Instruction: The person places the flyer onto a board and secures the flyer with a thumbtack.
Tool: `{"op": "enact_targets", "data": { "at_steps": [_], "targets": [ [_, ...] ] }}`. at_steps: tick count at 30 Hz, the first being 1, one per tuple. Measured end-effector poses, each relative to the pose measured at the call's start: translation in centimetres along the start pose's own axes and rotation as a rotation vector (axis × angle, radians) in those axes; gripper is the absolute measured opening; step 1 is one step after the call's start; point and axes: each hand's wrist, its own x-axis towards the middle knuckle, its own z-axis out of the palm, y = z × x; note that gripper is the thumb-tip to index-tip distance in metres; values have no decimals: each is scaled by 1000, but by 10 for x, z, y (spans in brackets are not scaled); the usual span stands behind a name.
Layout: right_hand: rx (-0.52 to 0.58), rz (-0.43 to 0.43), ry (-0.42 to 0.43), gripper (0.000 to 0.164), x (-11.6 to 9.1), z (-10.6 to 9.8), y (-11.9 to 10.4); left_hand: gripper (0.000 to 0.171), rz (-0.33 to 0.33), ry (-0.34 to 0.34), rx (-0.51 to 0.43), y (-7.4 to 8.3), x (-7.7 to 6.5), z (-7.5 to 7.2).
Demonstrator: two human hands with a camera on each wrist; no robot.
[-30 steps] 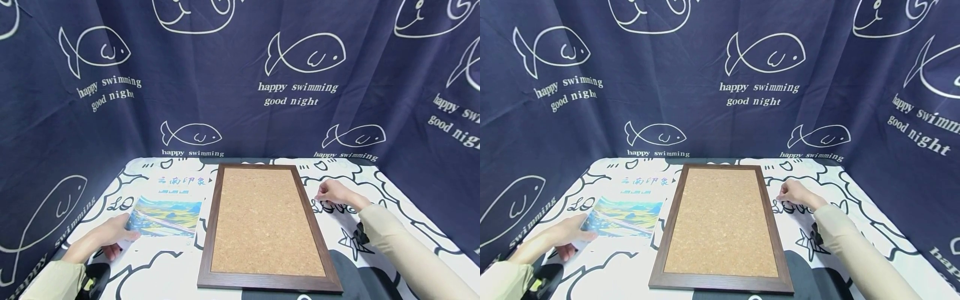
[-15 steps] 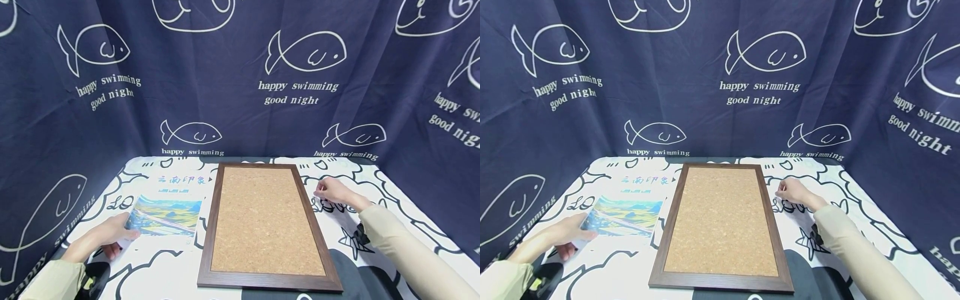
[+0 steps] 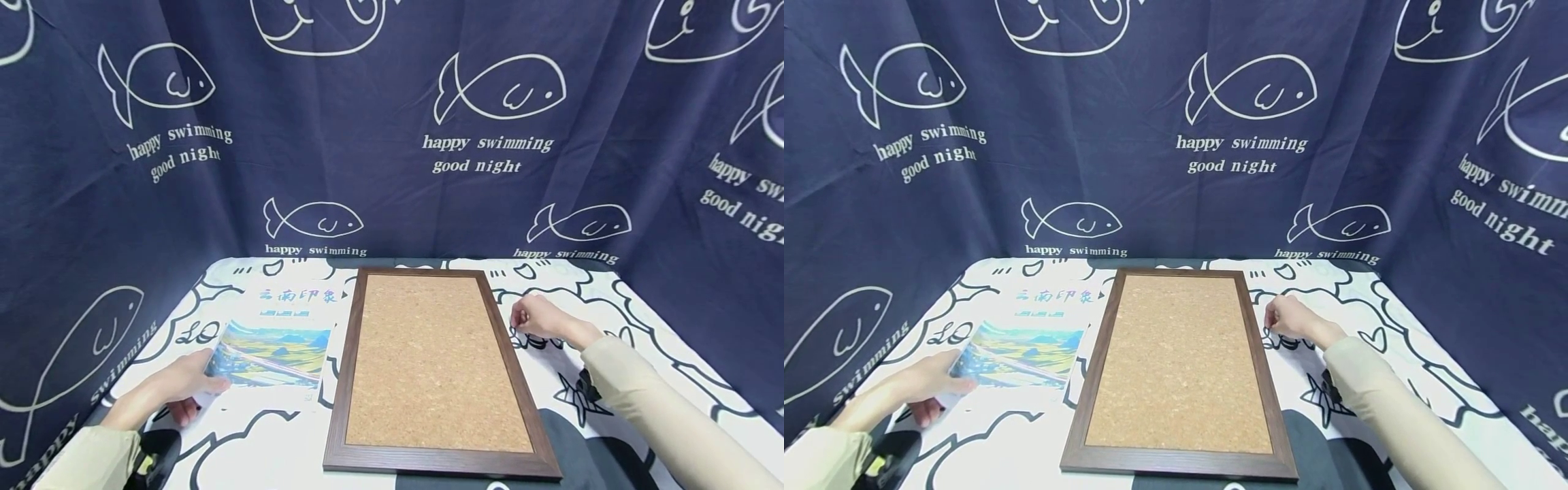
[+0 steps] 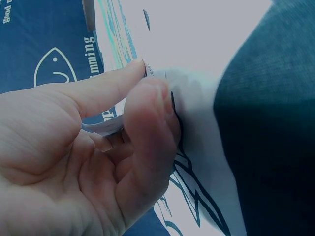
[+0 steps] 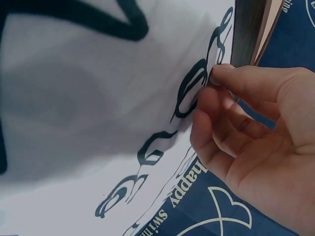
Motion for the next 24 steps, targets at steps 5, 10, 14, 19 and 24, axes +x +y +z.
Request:
{"op": "enact_targets", "data": {
  "at_steps": [5,10,14,19,24],
  "targets": [
    [15,-10,-3,11,-1,-3,0,56,-2,0,-2,0,0,0],
    [11,126,-5,4,-3,-4,-1,60,4,-1,-9,-1,-1,0],
    [3,253,-27,18,-5,-2,-2,64,26,8,-22,-1,-1,0],
    [11,307,-40,25,-6,1,-3,58,55,46,-5,-2,-1,1],
    [11,349,-42,28,-7,3,-5,37,129,128,34,-2,-1,5]
  ]
}}
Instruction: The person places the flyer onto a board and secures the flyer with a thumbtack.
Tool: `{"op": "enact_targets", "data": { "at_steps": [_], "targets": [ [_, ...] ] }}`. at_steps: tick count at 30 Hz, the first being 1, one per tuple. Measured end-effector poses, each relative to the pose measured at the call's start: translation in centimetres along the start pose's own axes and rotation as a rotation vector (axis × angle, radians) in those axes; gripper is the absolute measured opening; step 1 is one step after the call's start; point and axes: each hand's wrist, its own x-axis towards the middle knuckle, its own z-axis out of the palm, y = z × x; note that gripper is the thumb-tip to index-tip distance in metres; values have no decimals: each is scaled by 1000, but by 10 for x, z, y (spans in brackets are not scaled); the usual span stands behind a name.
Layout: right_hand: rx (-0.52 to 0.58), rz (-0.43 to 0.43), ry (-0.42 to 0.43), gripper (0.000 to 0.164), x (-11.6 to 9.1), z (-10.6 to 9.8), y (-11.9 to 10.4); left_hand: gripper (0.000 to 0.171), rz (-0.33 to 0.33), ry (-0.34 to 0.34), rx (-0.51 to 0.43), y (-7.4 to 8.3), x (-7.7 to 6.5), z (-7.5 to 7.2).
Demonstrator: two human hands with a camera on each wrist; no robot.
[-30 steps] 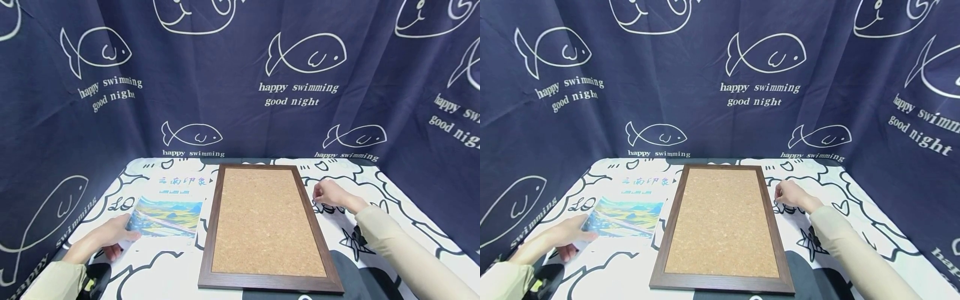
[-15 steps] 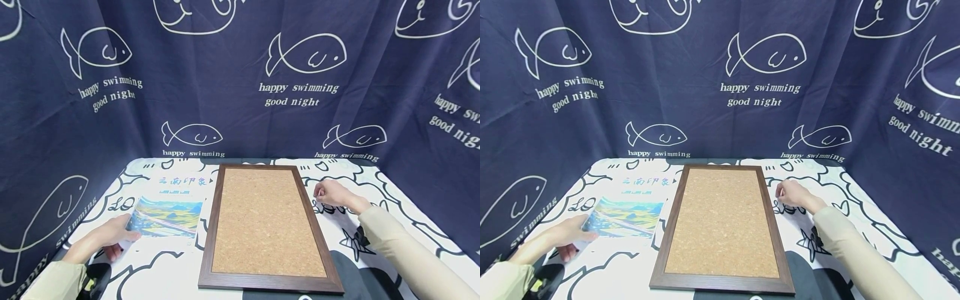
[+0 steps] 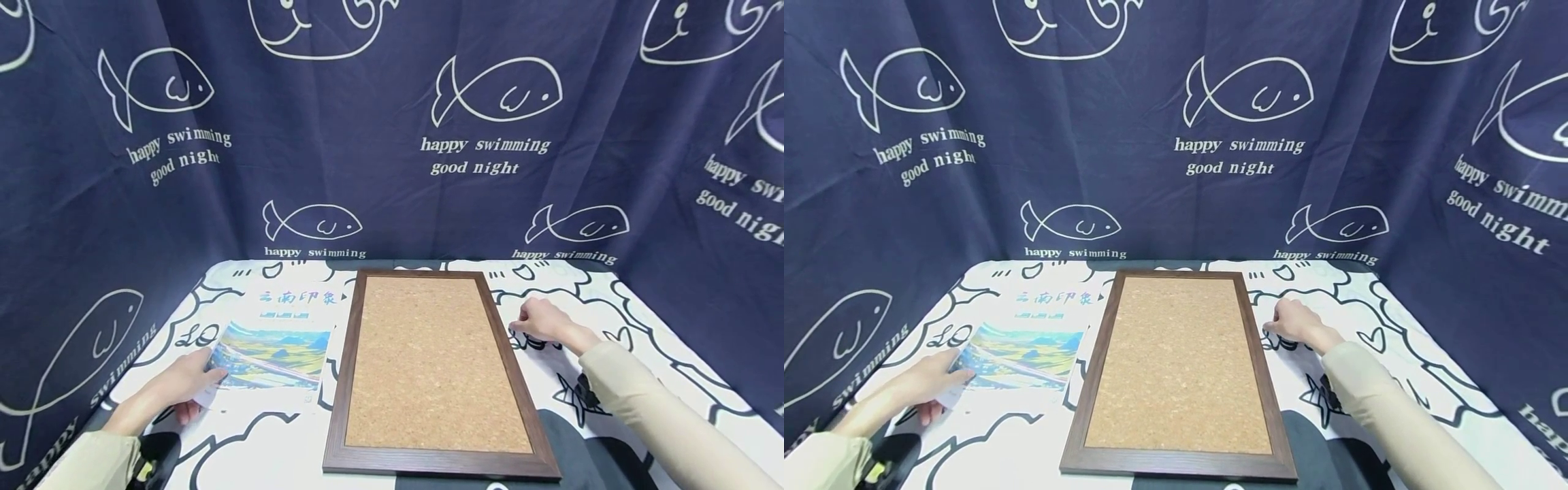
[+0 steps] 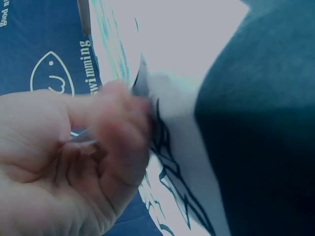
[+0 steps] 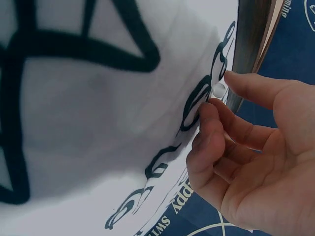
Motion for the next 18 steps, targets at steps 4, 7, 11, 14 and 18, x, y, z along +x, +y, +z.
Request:
{"op": "enact_targets", "data": {
  "at_steps": [4,7,11,14,18],
  "targets": [
    [-5,17,5,24,-1,1,-1,27,56,57,-23,-1,1,2],
    [-7,16,15,22,-1,2,-1,28,59,64,-106,-2,3,2],
    [0,5,11,21,-2,2,-1,31,55,16,-280,-4,5,-2],
    [6,-7,4,20,-3,2,-1,36,62,-25,-403,-4,6,-6],
    [13,-18,0,18,-3,2,0,43,72,-48,-520,-1,6,-12]
  ]
}}
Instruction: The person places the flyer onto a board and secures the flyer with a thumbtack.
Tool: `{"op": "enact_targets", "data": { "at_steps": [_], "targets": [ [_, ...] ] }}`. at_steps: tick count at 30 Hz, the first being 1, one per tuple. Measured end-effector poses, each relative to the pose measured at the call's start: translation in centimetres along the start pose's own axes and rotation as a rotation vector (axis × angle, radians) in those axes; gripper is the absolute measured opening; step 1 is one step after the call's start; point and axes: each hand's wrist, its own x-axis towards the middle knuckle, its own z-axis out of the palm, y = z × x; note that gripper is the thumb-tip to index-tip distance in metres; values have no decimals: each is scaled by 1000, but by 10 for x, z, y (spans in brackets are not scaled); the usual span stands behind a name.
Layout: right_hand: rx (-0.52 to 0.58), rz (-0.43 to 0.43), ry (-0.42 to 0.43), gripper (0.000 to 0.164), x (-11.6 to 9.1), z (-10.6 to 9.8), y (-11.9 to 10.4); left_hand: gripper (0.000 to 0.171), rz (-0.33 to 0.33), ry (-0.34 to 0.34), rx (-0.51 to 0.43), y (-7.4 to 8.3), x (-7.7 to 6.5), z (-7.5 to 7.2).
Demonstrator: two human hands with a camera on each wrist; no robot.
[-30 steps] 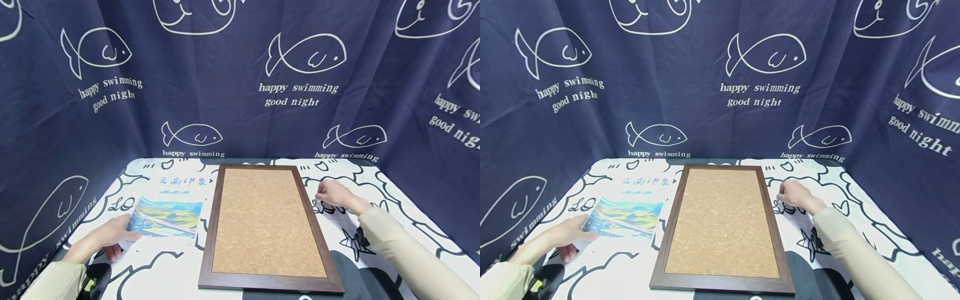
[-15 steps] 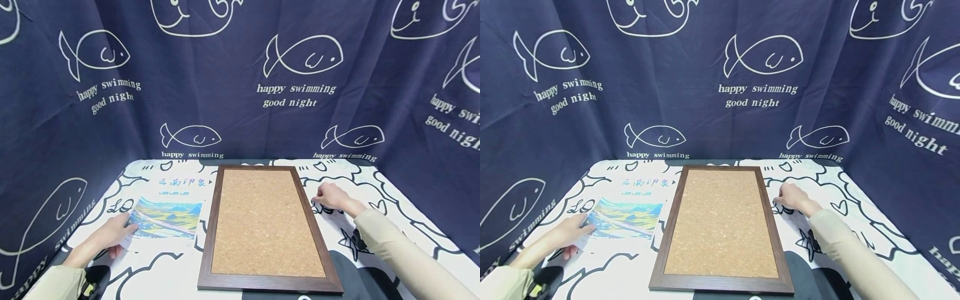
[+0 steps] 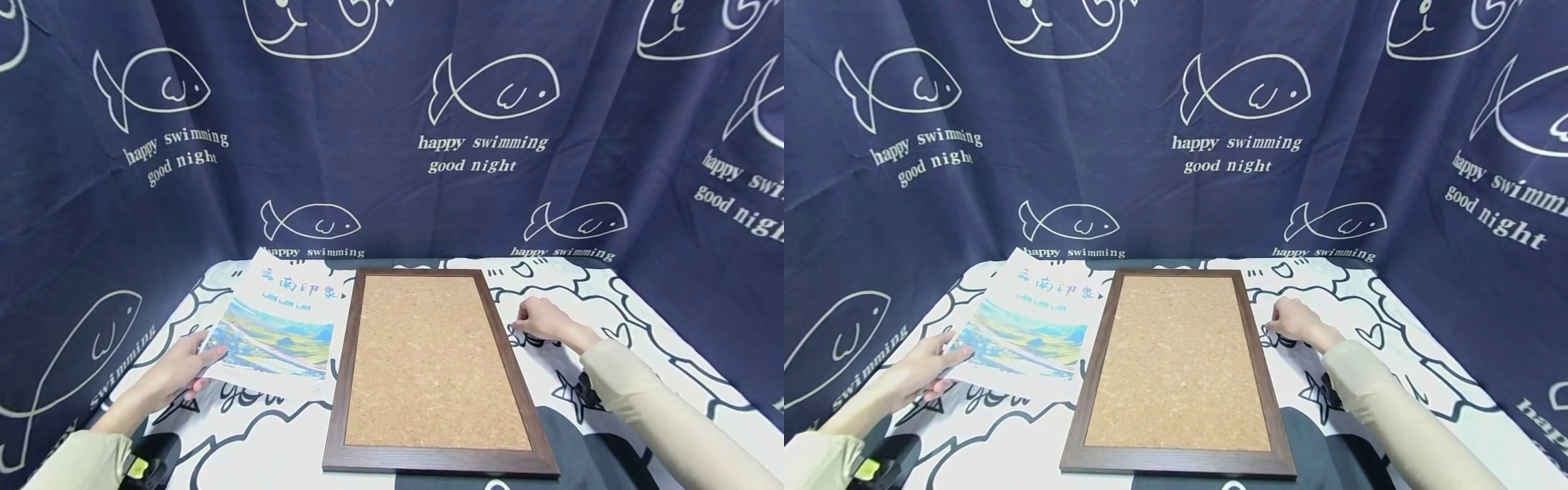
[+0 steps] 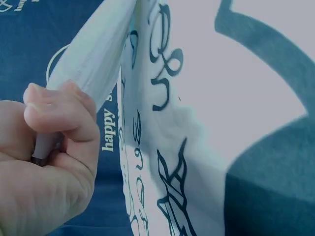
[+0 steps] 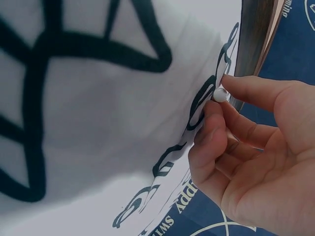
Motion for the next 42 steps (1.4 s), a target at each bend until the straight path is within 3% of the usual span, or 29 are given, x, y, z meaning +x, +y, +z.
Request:
{"op": "enact_targets", "data": {
  "at_steps": [10,16,23,30,42],
  "targets": [
    [-6,-30,22,18,-6,-2,-1,49,73,72,-133,13,0,2],
    [0,-49,35,18,-9,-2,-1,48,108,113,-162,27,0,17],
    [-21,-2,23,24,-5,1,0,47,138,139,-191,52,1,49],
    [-49,68,-5,23,-4,3,-2,38,150,114,-269,70,6,88],
    [-43,26,20,13,-5,2,1,31,139,76,-337,83,16,149]
  ]
}}
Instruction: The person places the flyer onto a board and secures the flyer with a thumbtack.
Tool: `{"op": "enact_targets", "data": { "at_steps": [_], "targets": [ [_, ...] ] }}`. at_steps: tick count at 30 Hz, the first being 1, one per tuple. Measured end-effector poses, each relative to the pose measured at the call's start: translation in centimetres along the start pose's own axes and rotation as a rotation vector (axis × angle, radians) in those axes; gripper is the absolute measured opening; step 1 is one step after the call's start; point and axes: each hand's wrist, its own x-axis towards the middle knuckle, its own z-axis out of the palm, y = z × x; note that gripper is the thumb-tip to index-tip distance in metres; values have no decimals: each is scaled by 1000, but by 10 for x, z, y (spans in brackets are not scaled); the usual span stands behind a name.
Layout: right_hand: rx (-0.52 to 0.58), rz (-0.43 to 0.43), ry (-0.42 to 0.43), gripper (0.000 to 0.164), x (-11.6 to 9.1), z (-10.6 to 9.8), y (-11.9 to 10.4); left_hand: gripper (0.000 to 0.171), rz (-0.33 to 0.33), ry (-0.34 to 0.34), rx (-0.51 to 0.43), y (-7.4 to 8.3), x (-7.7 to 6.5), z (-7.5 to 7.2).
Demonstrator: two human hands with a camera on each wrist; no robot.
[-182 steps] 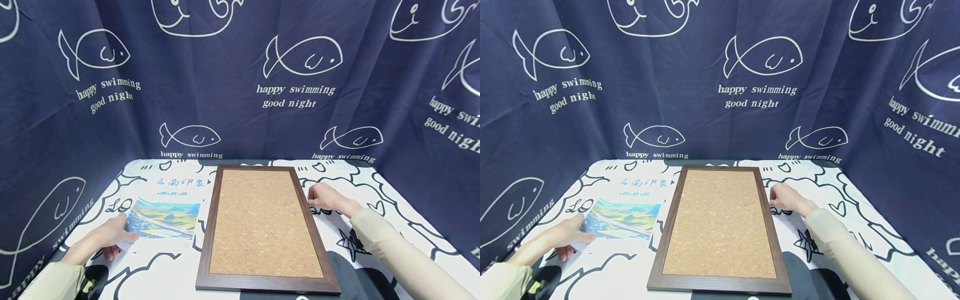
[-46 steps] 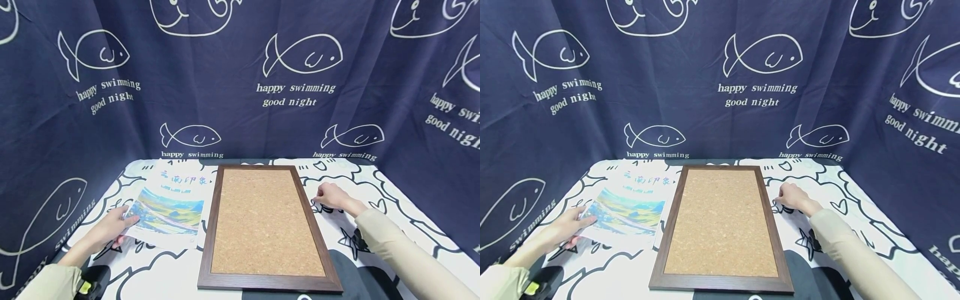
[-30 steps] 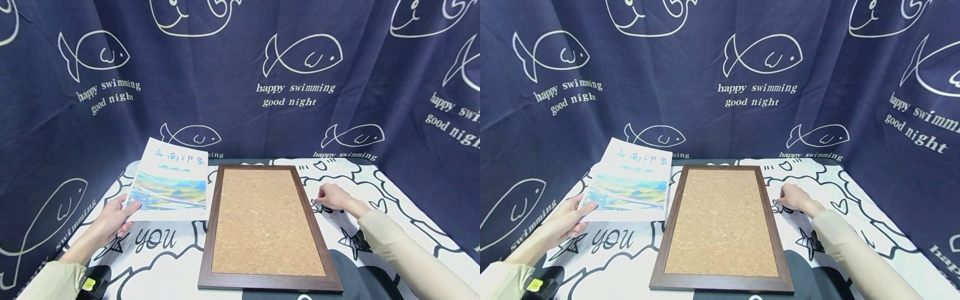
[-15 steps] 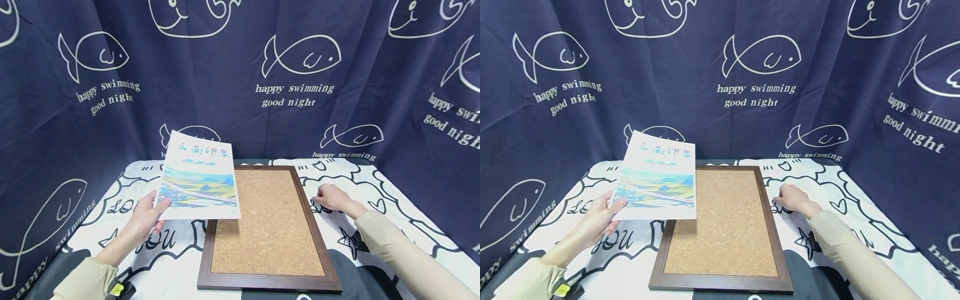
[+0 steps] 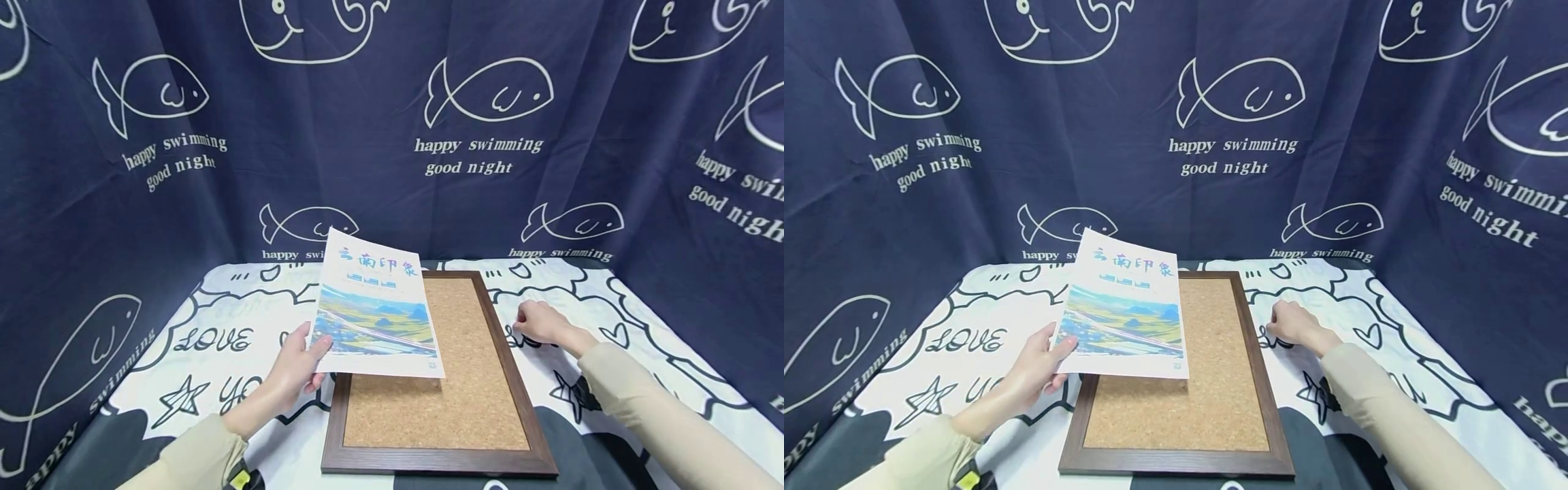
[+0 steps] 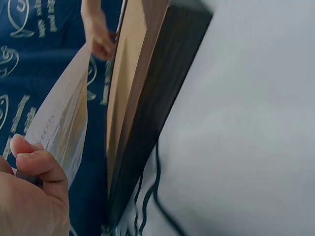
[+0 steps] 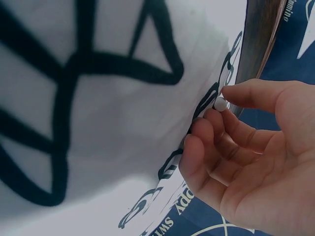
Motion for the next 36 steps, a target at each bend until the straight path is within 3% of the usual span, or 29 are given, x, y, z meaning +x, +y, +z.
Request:
{"op": "enact_targets", "data": {
  "at_steps": [8,18,24,36],
  "targets": [
    [14,-29,2,9,-2,0,1,32,-22,-60,-27,-5,-3,30],
    [16,-38,-9,6,-4,-2,1,30,-28,-190,-69,-8,-5,55],
    [32,-50,8,7,-6,-3,1,29,-19,-223,-67,-8,-6,62],
    [58,8,7,10,-9,-5,0,35,-39,-286,-59,-8,-12,66]
  ]
}}
